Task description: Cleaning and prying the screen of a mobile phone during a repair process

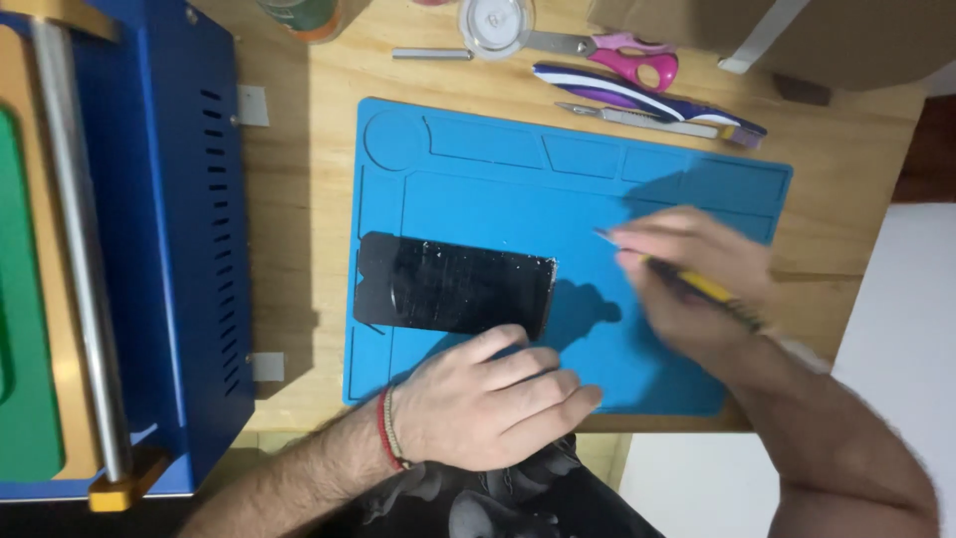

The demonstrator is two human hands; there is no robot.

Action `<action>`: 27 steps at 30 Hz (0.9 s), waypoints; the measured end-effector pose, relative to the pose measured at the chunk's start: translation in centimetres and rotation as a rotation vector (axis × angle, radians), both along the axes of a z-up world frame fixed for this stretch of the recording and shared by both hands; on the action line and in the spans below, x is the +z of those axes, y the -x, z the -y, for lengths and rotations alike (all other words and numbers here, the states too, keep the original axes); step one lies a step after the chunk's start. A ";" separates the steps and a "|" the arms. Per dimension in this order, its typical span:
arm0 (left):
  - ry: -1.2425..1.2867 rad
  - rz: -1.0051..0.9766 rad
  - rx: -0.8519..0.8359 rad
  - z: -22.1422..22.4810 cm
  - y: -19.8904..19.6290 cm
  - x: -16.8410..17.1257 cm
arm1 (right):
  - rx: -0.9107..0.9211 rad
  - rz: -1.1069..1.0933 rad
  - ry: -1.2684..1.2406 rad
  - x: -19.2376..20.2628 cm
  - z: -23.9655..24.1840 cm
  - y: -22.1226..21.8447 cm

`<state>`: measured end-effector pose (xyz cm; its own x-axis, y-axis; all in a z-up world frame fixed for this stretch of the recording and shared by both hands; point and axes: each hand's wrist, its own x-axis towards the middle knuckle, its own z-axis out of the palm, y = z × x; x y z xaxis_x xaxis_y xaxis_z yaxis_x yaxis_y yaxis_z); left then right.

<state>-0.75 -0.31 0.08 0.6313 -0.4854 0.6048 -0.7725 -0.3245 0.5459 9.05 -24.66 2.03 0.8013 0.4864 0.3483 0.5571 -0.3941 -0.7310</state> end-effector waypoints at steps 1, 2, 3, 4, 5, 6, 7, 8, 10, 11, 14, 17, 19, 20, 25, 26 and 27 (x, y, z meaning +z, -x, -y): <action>-0.020 0.015 0.007 0.0 -0.4 0.3 | 0.062 -0.069 0.179 1.9 -1.6 -0.3; -0.027 0.026 0.009 0.1 -0.4 0.3 | 0.064 -0.057 0.172 0.7 -1.2 -0.5; -0.032 0.043 0.050 0.1 -0.4 0.4 | 0.075 0.074 0.150 -0.4 -1.0 -0.7; -0.036 0.060 0.090 0.1 -0.4 0.5 | 0.085 0.206 0.127 -1.6 -0.8 -1.0; -0.045 0.068 0.096 -0.2 -0.5 0.9 | 0.089 0.214 0.118 -1.5 -0.6 -1.3; -0.043 0.048 0.171 -0.4 -0.6 1.3 | 0.073 0.259 0.233 -1.3 -0.3 -1.6; -0.037 0.027 0.246 -0.5 -0.6 1.6 | 0.055 0.304 0.350 -1.1 0.1 -1.8; -0.042 0.035 0.251 -0.8 -1.0 2.4 | 0.058 0.311 0.344 -1.2 0.3 -2.2; -0.105 -0.134 0.465 -1.2 -1.6 3.8 | 0.063 0.341 0.412 -1.3 0.9 -2.9; -0.108 -0.128 0.469 -1.7 -2.5 4.6 | 0.064 0.347 0.407 -1.0 0.6 -2.7; -0.252 -0.197 0.799 -3.1 -5.6 6.1 | 0.126 0.351 0.287 -0.2 -0.1 -1.9; -0.210 -0.138 1.021 -4.5 -9.6 5.0 | 0.314 0.239 0.230 0.1 -0.4 -1.2; -0.170 -0.167 1.064 -5.7 -12.3 3.3 | 0.332 0.230 0.271 0.0 -0.3 -1.2; -0.166 -0.168 1.058 -5.9 -12.9 3.2 | 0.327 0.230 0.276 0.1 0.2 -1.3; 0.136 -0.054 0.945 -6.6 -14.6 1.2 | 0.053 0.305 0.175 1.1 1.2 -1.0; 0.134 -0.052 0.940 -6.3 -14.2 2.2 | 0.049 0.306 0.174 0.9 1.3 -1.1; 0.162 0.008 0.900 -6.0 -13.8 3.2 | 0.208 0.320 0.260 0.6 1.4 -1.3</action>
<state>13.00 5.72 3.32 0.7260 0.2793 0.6284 -0.2691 -0.7255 0.6334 10.35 -26.04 2.61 0.5493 0.7293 0.4078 0.8254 -0.3974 -0.4010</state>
